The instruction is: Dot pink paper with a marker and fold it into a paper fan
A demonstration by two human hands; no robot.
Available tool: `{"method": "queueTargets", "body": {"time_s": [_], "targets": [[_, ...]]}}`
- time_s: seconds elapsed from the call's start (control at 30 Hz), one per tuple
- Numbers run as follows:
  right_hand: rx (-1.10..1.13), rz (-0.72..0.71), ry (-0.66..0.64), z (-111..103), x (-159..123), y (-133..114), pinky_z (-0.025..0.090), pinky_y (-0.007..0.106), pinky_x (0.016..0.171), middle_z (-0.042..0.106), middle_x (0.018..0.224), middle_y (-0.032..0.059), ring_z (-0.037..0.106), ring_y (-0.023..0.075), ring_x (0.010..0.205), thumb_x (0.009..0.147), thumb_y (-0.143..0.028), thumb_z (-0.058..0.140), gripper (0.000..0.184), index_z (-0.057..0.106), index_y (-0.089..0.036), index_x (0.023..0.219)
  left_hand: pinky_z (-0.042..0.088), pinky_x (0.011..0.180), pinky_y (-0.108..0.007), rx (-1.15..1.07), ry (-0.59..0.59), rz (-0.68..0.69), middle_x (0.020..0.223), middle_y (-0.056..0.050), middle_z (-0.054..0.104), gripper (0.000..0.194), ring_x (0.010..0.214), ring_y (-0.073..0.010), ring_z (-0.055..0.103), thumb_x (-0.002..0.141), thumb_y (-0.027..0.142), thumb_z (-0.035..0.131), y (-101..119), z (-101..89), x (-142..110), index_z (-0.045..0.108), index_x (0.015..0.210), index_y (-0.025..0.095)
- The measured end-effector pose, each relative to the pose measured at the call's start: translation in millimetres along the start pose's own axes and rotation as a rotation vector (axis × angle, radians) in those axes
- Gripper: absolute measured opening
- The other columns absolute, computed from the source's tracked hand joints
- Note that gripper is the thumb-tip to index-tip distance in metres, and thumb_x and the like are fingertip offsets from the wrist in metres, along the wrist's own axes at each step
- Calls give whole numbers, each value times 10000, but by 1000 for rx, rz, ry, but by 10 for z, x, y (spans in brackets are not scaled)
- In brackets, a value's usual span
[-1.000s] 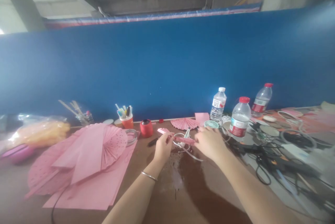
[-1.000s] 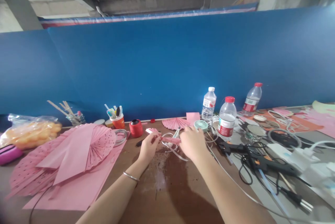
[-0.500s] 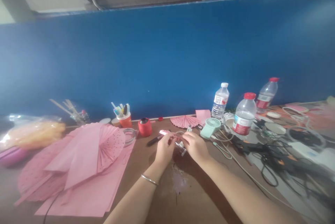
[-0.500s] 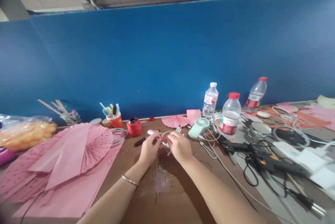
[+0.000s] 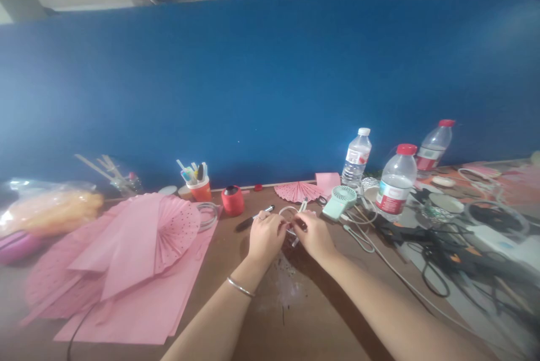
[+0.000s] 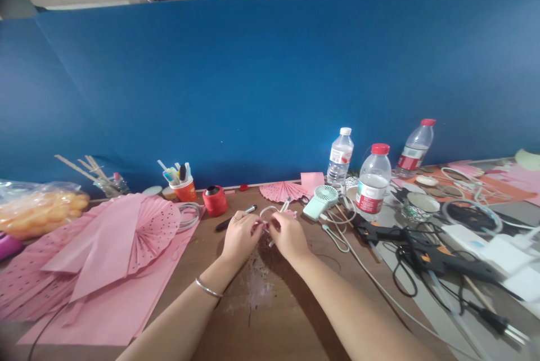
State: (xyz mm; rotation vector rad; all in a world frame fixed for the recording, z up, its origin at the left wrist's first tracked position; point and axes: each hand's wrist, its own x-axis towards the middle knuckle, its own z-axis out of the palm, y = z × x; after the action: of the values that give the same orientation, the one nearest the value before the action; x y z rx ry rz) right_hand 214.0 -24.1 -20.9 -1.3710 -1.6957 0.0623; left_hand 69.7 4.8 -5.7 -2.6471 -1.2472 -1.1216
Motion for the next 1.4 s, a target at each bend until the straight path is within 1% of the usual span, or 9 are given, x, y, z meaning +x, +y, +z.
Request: {"method": "queueTargets", "body": {"time_s": [0.1, 0.2, 0.43, 0.57, 0.73, 0.93, 1.13, 1.23, 1.4], "targets": [[103, 92, -48, 8, -3, 20, 399, 256, 624, 632, 732, 25, 571, 176, 682, 754, -213, 476, 105, 579, -192, 747, 374, 721, -324, -19, -48, 11, 704, -39, 599, 88, 776, -200, 512, 743, 168, 513, -41, 15, 8, 590, 708, 190], [195, 176, -68, 14, 5, 33, 410, 267, 629, 644, 741, 25, 585, 186, 686, 752, -255, 473, 131, 590, -197, 763, 382, 693, -304, -24, -93, 17, 729, -36, 589, 108, 731, -179, 523, 753, 150, 483, -74, 22, 10, 575, 716, 194], [306, 200, -59, 19, 31, 23, 418, 266, 656, 643, 752, 19, 590, 178, 702, 752, -250, 463, 137, 589, -196, 757, 388, 623, -256, -52, -153, -3, 749, -28, 583, 111, 687, -156, 549, 786, 173, 447, -82, 43, -11, 554, 773, 199], [313, 209, -84, 27, 37, 31, 420, 265, 647, 644, 729, 23, 593, 179, 695, 761, -258, 471, 141, 591, -188, 737, 398, 647, -247, -111, -165, -23, 752, -17, 568, 103, 696, -145, 546, 789, 168, 437, -101, 55, 0, 531, 756, 195], [304, 182, -92, 39, 25, 20, 425, 268, 657, 656, 737, 27, 600, 184, 700, 752, -232, 486, 128, 605, -188, 744, 394, 636, -254, -165, -131, -58, 736, -12, 570, 75, 698, -150, 529, 773, 173, 457, -139, 69, 13, 516, 730, 192], [253, 44, -124, 25, -4, -22, 426, 265, 659, 643, 785, 33, 583, 178, 732, 736, -166, 489, 129, 606, -194, 783, 386, 610, -254, -182, -85, -89, 683, 3, 542, 65, 644, -139, 501, 745, 157, 469, -140, 79, 21, 505, 707, 195], [262, -27, -123, -26, 12, -67, 424, 287, 707, 618, 822, 45, 560, 183, 785, 710, -110, 483, 151, 591, -186, 782, 415, 725, -266, -303, -69, -59, 867, -21, 603, 97, 802, -151, 543, 733, 124, 462, -85, 48, 31, 526, 724, 196], [292, -29, -86, -36, 22, -86, 428, 286, 705, 601, 834, 49, 554, 180, 794, 731, -117, 474, 134, 584, -182, 771, 418, 729, -257, -345, -40, -64, 896, -20, 608, 98, 826, -147, 546, 731, 120, 471, -66, 17, 32, 525, 696, 194], [306, -42, 18, -48, 25, -105, 429, 298, 759, 588, 877, 60, 553, 184, 847, 751, -148, 502, 114, 607, -187, 730, 418, 671, -234, -375, 0, -59, 812, -10, 593, 108, 773, -131, 542, 727, 125, 489, -36, -29, 45, 521, 648, 190]]}}
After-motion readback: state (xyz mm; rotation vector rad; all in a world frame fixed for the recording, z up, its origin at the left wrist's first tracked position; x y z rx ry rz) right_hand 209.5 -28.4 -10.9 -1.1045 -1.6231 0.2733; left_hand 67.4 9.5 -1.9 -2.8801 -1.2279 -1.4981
